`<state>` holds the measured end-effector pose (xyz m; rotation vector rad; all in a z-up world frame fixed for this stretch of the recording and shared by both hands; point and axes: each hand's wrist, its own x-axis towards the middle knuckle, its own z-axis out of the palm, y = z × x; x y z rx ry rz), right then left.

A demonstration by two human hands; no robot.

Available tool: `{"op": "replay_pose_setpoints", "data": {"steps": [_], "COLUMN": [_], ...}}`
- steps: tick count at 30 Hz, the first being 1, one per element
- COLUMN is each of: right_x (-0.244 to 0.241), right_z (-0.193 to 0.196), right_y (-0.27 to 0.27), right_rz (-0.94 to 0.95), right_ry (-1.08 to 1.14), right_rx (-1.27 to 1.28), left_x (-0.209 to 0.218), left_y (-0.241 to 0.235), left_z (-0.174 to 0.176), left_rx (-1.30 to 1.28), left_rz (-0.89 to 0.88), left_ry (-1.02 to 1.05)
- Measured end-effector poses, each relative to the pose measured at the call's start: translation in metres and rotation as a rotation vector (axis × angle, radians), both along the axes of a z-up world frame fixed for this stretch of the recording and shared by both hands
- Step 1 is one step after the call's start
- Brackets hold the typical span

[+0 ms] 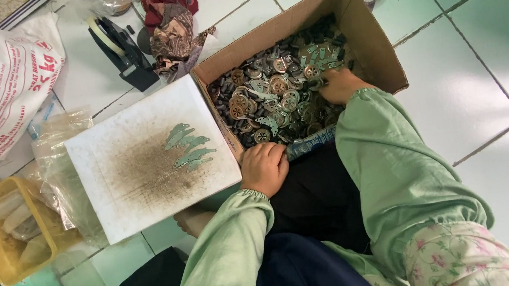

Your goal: The person sits on the floor and sorts small metal parts from a cardboard box, placing them onto a white board. They then pick up a small plastic bag and place the sorted metal parts inside it.

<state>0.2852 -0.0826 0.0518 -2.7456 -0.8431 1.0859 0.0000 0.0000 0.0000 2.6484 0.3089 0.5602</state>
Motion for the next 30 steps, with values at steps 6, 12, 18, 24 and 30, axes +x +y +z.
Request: {"op": "replay_pose_setpoints", "data": {"steps": [6, 12, 18, 24, 30], "right_x": [0.003, 0.008, 0.020, 0.005, 0.007], "right_z": [0.000, 0.014, -0.001, -0.005, -0.043], "right_y": [0.006, -0.008, -0.017, 0.001, -0.009], "right_rz": [0.009, -0.141, 0.167, 0.364, 0.397], "right_ry": [0.163, 0.012, 0.054, 0.086, 0.010], "right_rx": [0.379, 0.580, 0.054, -0.109, -0.035], "left_x": [0.000, 0.000, 0.000, -0.001, -0.004], "left_y": [0.000, 0.000, 0.001, 0.001, 0.000], "left_z": [0.000, 0.002, -0.005, -0.009, -0.009], "left_rx": [-0.004, -0.007, 0.025, 0.027, 0.027], "left_rz": [-0.012, -0.008, -0.003, 0.000, -0.011], "left_ry": [0.018, 0.015, 0.036, 0.010, 0.033]}}
